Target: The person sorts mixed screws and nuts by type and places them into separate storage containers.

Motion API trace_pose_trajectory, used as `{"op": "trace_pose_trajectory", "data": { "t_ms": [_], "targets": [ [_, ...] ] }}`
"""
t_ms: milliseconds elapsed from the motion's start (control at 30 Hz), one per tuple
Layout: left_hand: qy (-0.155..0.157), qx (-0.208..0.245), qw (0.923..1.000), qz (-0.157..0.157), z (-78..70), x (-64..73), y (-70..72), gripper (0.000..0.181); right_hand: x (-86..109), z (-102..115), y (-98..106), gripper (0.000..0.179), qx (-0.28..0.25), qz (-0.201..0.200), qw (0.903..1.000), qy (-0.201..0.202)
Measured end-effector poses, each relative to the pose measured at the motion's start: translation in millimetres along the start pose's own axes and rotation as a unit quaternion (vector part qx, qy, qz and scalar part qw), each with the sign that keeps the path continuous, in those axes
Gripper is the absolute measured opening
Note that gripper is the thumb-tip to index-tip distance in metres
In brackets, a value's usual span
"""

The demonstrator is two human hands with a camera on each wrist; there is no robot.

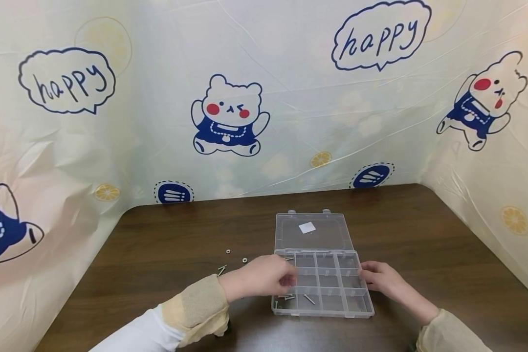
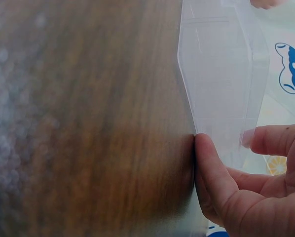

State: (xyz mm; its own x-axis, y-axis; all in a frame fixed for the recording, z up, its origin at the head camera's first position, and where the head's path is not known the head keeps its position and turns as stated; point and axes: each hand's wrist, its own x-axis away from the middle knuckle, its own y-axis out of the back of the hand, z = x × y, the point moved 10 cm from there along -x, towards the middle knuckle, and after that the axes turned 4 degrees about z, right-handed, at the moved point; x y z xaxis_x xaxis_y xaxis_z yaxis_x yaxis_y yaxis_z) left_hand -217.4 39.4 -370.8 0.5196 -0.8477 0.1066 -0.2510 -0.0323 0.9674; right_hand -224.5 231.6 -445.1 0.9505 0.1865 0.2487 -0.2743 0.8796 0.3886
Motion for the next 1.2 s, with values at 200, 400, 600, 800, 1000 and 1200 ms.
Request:
{"op": "trace_pose_trajectory", "data": {
  "t_ms": [200,400,600,800,1000,1200],
  "targets": [
    [0.017,-0.028,0.9995,-0.002,14.5,10.3,3.9,0.009,0.5,0.3,0.0,0.037,-0.001,0.002,1.0000,0.003],
    [0.035,-0.047,0.9983,-0.005,30.8,21.6,7.7,0.012,0.3,0.0,0.6,0.037,0.001,0.002,1.0000,0.001],
    [0.055,-0.041,0.9976,0.006,47.4,35.6,8.2,0.010,0.6,1.4,0.2,0.037,-0.001,0.003,1.0000,0.005],
    [0.060,-0.041,0.9974,0.006,58.3,48.9,7.3,0.009,0.7,2.4,0.1,0.037,0.005,0.002,1.0000,0.004],
    [0.068,-0.043,0.9968,-0.005,69.3,59.0,7.8,0.015,0.4,1.5,0.2,0.037,0.008,-0.003,1.0000,-0.004],
    [0.076,-0.045,0.9960,-0.010,82.2,66.6,3.0,0.015,-0.4,0.7,0.6,0.036,0.017,-0.006,0.9998,-0.009]
  ]
}}
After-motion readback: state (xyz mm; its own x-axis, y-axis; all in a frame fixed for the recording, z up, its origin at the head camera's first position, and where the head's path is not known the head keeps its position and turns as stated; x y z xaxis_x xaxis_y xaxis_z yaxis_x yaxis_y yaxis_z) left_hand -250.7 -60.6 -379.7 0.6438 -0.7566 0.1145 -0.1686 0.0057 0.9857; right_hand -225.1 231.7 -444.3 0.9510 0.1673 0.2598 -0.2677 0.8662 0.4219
